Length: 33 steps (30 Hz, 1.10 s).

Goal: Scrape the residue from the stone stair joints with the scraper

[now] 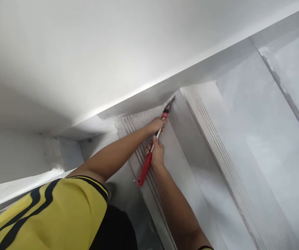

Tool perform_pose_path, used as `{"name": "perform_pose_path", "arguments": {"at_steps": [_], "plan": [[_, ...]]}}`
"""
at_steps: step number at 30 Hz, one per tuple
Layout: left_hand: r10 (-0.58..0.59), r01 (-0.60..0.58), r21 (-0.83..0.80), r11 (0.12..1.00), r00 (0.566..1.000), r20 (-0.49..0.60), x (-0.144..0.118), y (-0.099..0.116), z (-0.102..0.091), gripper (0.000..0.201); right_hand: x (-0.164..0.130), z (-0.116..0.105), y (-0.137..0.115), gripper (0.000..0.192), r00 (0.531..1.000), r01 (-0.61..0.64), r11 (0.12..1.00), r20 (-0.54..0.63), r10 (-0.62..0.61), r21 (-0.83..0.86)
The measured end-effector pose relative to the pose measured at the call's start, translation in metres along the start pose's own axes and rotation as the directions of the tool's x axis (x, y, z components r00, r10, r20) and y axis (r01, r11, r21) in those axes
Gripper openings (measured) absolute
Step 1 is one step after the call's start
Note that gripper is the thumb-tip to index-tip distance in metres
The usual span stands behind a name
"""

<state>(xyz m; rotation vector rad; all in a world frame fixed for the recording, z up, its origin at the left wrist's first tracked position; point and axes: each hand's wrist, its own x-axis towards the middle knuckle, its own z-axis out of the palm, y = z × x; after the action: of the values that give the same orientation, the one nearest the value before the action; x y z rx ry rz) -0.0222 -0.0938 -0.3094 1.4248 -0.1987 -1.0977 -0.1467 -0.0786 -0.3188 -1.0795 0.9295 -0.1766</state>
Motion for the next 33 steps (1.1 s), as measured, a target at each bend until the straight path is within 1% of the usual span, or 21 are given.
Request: {"name": "perform_pose_path", "arguments": {"at_steps": [1, 2, 4, 7, 8, 9, 10, 11, 12, 14, 16, 18, 19, 21, 25, 27, 29, 31, 33], "plan": [[0.001, -0.001, -0.011, 1.000, 1.000, -0.004, -0.001, 0.000, 0.001, 0.029, -0.002, -0.001, -0.001, 0.038, 1.000, 0.003, 1.000, 0.001, -0.003, -0.009], [-0.001, 0.001, -0.014, 1.000, 1.000, 0.001, -0.004, -0.003, 0.007, 0.029, -0.008, -0.006, 0.000, 0.039, 1.000, 0.003, 1.000, -0.005, -0.003, -0.020], [-0.018, 0.018, -0.003, 1.000, 0.999, 0.038, -0.018, -0.018, 0.029, 0.029, -0.032, -0.028, 0.007, 0.039, 0.999, -0.014, 0.999, -0.047, 0.012, -0.039], [-0.065, 0.063, 0.024, 0.998, 0.988, 0.137, -0.041, -0.046, 0.067, 0.030, -0.071, -0.066, 0.021, 0.040, 0.987, -0.056, 0.998, -0.155, 0.052, -0.024], [-0.081, 0.078, 0.027, 0.997, 0.984, 0.158, -0.045, -0.053, 0.075, 0.030, -0.078, -0.074, 0.025, 0.040, 0.983, -0.064, 0.998, -0.175, 0.061, -0.012], [-0.091, 0.088, 0.028, 0.996, 0.982, 0.167, -0.046, -0.057, 0.079, 0.031, -0.080, -0.077, 0.027, 0.040, 0.981, -0.066, 0.998, -0.184, 0.064, -0.005], [-0.096, 0.093, 0.025, 0.995, 0.982, 0.162, -0.044, -0.057, 0.078, 0.032, -0.078, -0.076, 0.028, 0.039, 0.983, -0.065, 0.998, -0.172, 0.063, -0.006], [-0.097, 0.095, 0.017, 0.995, 0.985, 0.142, -0.040, -0.054, 0.072, 0.032, -0.071, -0.070, 0.027, 0.039, 0.987, -0.061, 0.998, -0.148, 0.059, -0.011], [-0.094, 0.094, 0.005, 0.996, 0.989, 0.114, -0.034, -0.048, 0.062, 0.032, -0.060, -0.060, 0.024, 0.039, 0.992, -0.055, 0.998, -0.117, 0.052, -0.020], [-0.088, 0.089, -0.031, 0.996, 0.995, 0.045, -0.018, -0.030, 0.035, 0.030, -0.033, -0.033, 0.017, 0.038, 0.998, -0.036, 0.999, -0.053, 0.034, -0.035], [-0.086, 0.086, -0.066, 0.994, 0.996, 0.002, -0.004, -0.012, 0.009, 0.026, -0.009, -0.005, 0.011, 0.038, 1.000, -0.007, 0.999, -0.021, 0.006, -0.044], [-0.093, 0.091, -0.088, 0.992, 0.996, -0.018, 0.004, 0.000, -0.009, 0.024, 0.006, 0.014, 0.008, 0.037, 1.000, 0.020, 0.998, -0.013, -0.021, -0.065], [-0.099, 0.096, -0.093, 0.991, 0.995, -0.024, 0.006, 0.003, -0.013, 0.024, 0.009, 0.018, 0.008, 0.037, 0.999, 0.034, 0.996, -0.011, -0.035, -0.077], [-0.109, 0.106, -0.094, 0.990, 0.993, -0.036, 0.004, 0.004, -0.012, 0.023, 0.006, 0.015, 0.009, 0.038, 0.998, 0.056, 0.994, -0.003, -0.057, -0.093], [-0.134, 0.132, -0.064, 0.989, 0.990, -0.030, -0.010, -0.005, 0.012, 0.022, -0.016, -0.013, 0.015, 0.039, 0.998, 0.061, 0.993, -0.023, -0.064, -0.102], [-0.152, 0.151, -0.042, 0.988, 0.988, -0.015, -0.014, -0.007, 0.018, 0.022, -0.020, -0.020, 0.016, 0.039, 0.998, 0.051, 0.995, -0.044, -0.055, -0.091], [-0.151, 0.150, -0.031, 0.988, 0.988, -0.035, -0.011, -0.004, 0.014, 0.020, -0.014, -0.015, 0.014, 0.038, 0.998, 0.047, 0.996, -0.026, -0.049, -0.082], [-0.131, 0.129, -0.026, 0.991, 0.989, -0.072, -0.003, 0.003, 0.003, 0.019, -0.002, -0.003, 0.008, 0.036, 0.999, 0.045, 0.996, 0.005, -0.045, -0.076], [-0.108, 0.107, -0.013, 0.994, 0.991, -0.085, 0.004, 0.008, -0.006, 0.021, 0.007, 0.006, 0.002, 0.036, 0.999, 0.039, 0.997, 0.027, -0.037, -0.073]]}}
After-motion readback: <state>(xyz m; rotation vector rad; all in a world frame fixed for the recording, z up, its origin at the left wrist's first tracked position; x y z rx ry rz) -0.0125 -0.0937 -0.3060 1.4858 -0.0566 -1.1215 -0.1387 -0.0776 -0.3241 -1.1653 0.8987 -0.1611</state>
